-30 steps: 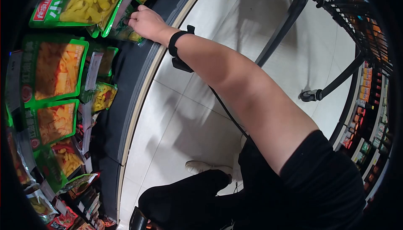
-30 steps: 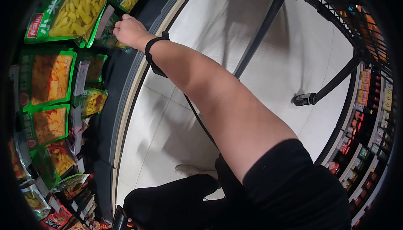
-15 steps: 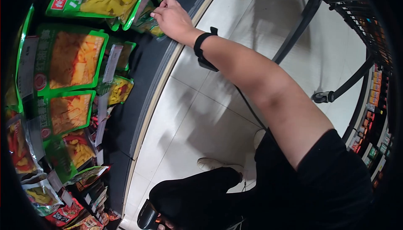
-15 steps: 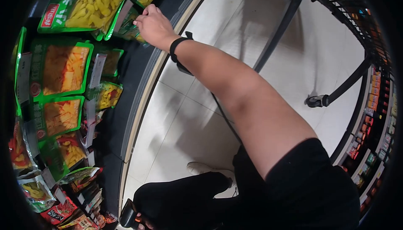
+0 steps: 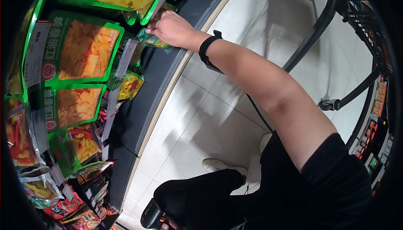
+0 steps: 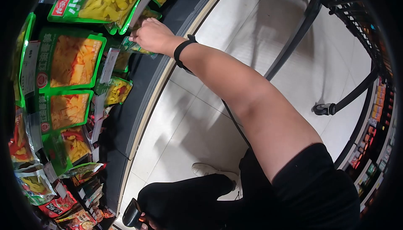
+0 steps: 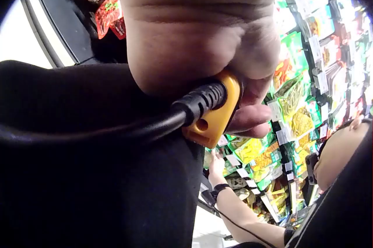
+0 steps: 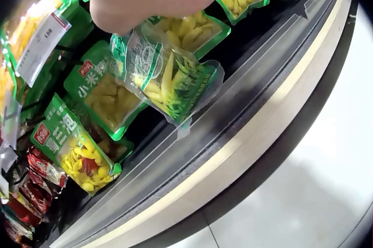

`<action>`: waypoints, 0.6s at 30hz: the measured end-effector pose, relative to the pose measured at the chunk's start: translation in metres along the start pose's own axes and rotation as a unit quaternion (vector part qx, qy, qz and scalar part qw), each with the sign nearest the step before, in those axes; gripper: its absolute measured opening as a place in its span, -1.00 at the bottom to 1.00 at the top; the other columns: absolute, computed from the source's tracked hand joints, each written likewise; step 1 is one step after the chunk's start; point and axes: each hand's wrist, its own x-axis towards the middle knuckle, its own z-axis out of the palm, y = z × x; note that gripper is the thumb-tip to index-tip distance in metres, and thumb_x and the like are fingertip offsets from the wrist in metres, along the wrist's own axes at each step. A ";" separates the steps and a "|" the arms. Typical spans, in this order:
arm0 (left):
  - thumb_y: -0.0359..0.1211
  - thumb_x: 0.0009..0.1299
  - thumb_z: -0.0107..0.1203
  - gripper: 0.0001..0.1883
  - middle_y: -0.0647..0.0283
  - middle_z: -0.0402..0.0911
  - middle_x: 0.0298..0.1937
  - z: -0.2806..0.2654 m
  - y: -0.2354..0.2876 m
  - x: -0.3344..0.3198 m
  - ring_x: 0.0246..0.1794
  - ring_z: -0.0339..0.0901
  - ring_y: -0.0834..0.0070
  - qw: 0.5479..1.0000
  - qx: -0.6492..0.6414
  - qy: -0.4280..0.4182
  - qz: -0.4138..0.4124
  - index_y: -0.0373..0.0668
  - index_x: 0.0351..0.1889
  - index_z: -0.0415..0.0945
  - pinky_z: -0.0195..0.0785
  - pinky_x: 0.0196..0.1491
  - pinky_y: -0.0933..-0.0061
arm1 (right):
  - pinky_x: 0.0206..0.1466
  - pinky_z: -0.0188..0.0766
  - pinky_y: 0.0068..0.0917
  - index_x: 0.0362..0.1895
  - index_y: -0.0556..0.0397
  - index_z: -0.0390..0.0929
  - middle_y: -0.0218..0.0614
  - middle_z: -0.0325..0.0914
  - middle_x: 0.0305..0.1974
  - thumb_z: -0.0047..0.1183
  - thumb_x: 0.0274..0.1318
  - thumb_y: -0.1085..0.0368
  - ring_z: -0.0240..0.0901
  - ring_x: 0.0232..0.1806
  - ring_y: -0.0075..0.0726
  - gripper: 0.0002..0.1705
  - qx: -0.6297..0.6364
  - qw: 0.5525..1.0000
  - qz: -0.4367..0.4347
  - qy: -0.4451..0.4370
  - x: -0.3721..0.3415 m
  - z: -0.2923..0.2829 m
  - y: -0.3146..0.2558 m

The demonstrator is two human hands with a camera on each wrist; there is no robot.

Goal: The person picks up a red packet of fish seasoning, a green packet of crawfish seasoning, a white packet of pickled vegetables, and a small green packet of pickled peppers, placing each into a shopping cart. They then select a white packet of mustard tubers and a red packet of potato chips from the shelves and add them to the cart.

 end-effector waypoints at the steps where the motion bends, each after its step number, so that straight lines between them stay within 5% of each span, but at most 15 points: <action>1: -0.48 0.67 0.05 -0.73 0.31 0.67 0.26 -0.001 -0.002 -0.002 0.28 0.67 0.42 1.000 0.009 0.015 0.011 -0.14 0.27 0.56 0.66 0.30 0.42 | 0.47 0.33 -0.04 0.06 -0.13 0.88 -0.08 0.72 0.01 -0.05 0.66 -0.12 0.51 0.30 0.07 -0.49 -0.005 1.000 0.002 -0.012 0.006 -0.002 0.000; 2: -0.48 0.67 0.06 -0.74 0.28 0.68 0.24 0.001 -0.004 -0.003 0.24 0.70 0.42 0.999 0.017 0.030 0.023 -0.13 0.27 0.55 0.69 0.25 0.41 | 0.39 0.43 0.01 -0.06 0.00 0.85 0.05 0.76 -0.05 0.08 0.61 -0.06 0.60 0.13 0.26 -0.55 0.030 0.998 -0.029 0.053 0.009 0.000 0.000; 9: -0.43 0.65 0.12 -0.72 0.13 0.73 0.07 -0.001 -0.007 0.000 -0.07 0.80 0.39 0.995 0.081 0.035 0.036 -0.11 0.28 0.47 0.77 -0.15 0.42 | 0.29 0.51 0.07 0.00 0.06 0.83 0.04 0.74 0.05 0.10 0.58 -0.02 0.58 0.17 0.30 -0.56 0.060 0.998 -0.010 0.035 0.017 -0.001 0.006; 13: -0.40 0.67 0.11 -0.76 0.18 0.73 0.08 -0.006 -0.008 -0.002 -0.04 0.79 0.41 0.992 0.085 0.084 0.030 -0.09 0.25 0.48 0.75 -0.17 0.40 | 0.20 0.59 -0.13 0.02 0.05 0.82 -0.16 0.77 -0.03 0.01 0.55 0.24 0.68 0.03 -0.01 -0.68 0.101 0.988 0.019 0.114 0.006 0.008 0.032; 15: -0.38 0.67 0.13 -0.77 0.20 0.72 0.08 -0.006 -0.006 -0.001 -0.04 0.79 0.43 0.992 0.082 0.098 0.021 -0.08 0.24 0.49 0.75 -0.17 0.40 | 0.06 0.60 -0.21 -0.09 0.10 0.74 -0.25 0.71 -0.17 0.06 0.60 0.11 0.66 -0.11 -0.19 -0.65 0.297 0.948 0.104 0.048 0.012 0.004 0.046; 18: -0.37 0.67 0.14 -0.78 0.23 0.69 0.10 -0.008 -0.004 0.004 -0.05 0.79 0.46 0.993 0.100 0.065 0.024 -0.06 0.22 0.50 0.75 -0.25 0.42 | -0.10 0.58 -0.39 -0.09 0.05 0.67 -0.43 0.64 -0.22 0.08 0.67 0.04 0.61 -0.22 -0.46 -0.65 0.566 0.799 0.203 0.000 0.005 -0.006 0.053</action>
